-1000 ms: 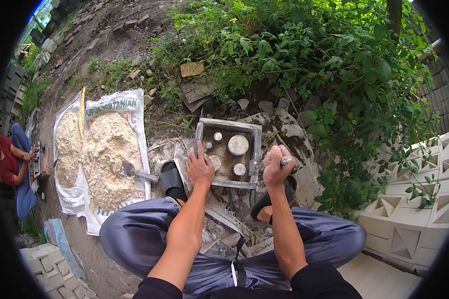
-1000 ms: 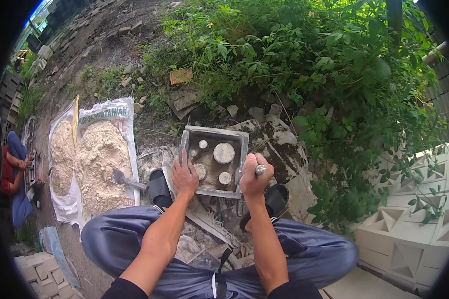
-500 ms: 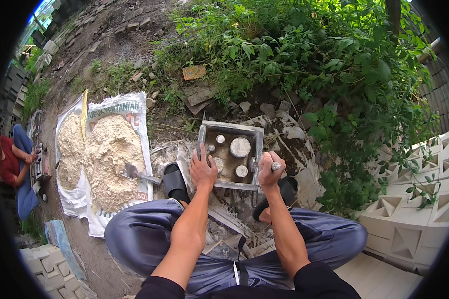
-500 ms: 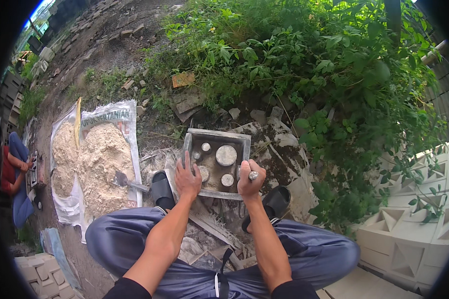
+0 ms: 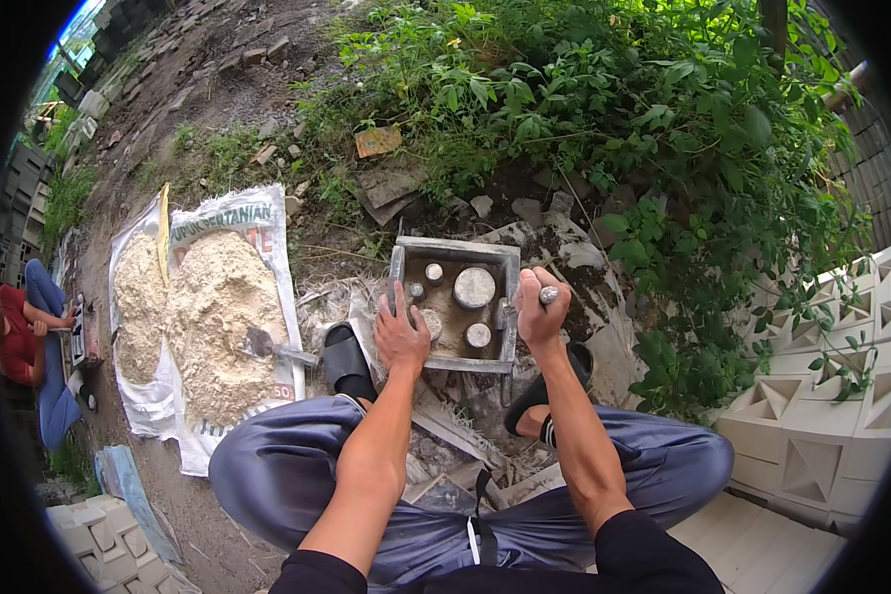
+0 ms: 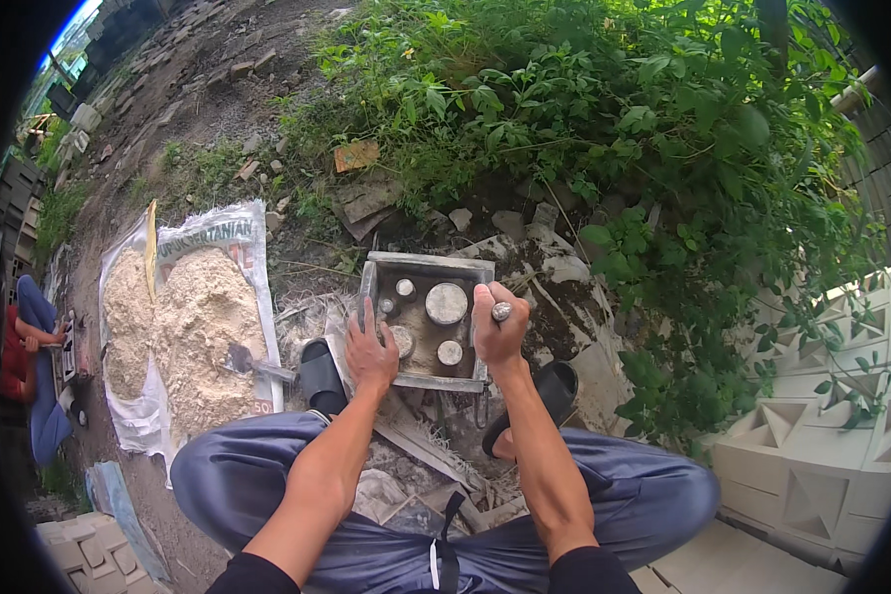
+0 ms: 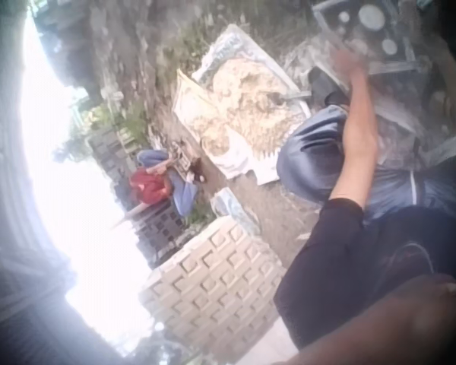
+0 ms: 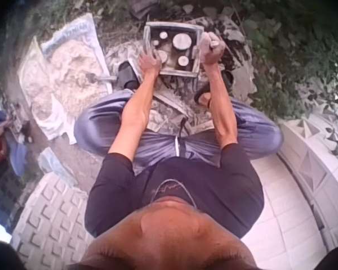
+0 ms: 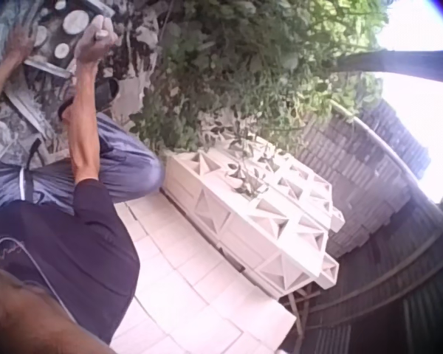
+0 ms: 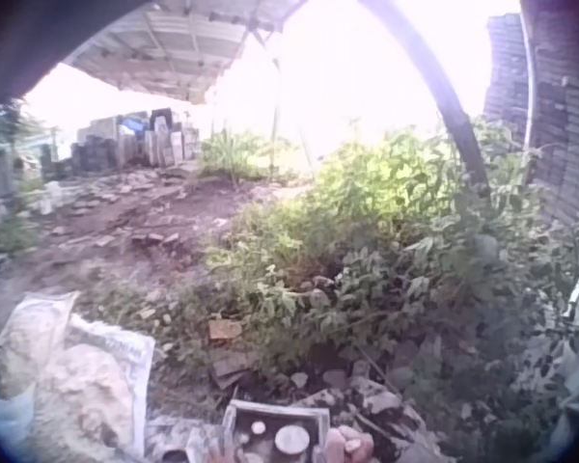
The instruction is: The person prepares a cement mold by placing small circular cylinders into a square frame, filling the spaces with a white powder using a trowel, and then compacting the mixture by hand.
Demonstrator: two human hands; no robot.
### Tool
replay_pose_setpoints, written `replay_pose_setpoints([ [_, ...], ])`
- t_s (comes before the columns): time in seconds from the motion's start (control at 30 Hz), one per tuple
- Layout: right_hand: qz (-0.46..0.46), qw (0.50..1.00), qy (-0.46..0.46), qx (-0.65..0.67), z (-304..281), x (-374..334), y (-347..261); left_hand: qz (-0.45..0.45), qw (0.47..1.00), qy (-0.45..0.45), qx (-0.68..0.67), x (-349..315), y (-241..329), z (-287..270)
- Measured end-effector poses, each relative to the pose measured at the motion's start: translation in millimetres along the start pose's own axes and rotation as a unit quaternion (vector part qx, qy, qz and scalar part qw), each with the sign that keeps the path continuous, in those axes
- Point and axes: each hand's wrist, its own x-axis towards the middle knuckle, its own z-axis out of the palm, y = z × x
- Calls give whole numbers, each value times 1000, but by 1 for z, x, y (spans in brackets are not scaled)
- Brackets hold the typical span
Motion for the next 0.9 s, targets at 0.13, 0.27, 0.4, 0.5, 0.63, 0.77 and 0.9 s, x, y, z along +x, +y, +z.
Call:
replay_pose_setpoints([
  [0.13,-4,998,27,62,-2,20,-57,8,1000,8,-2,8,7,-6],
  [0.27,-71,997,-1,-26,-5,5,29,1,1000,-6,-6,6,14,-9],
  [0.4,11,1000,-15,22,9,22,10,6,1000,6,-1,1,5,-3],
  [0.5,-11,998,21,52,13,31,-35,-9,1000,7,8,2,0,-3],
  [0.63,0,994,76,82,1,29,-16,12,1000,23,-9,6,7,-3],
  [0.77,51,982,102,152,-3,38,25,4,1000,3,-11,4,10,-2],
  [0.9,81,976,107,170,-1,43,-32,8,999,31,-10,4,-4,0],
])
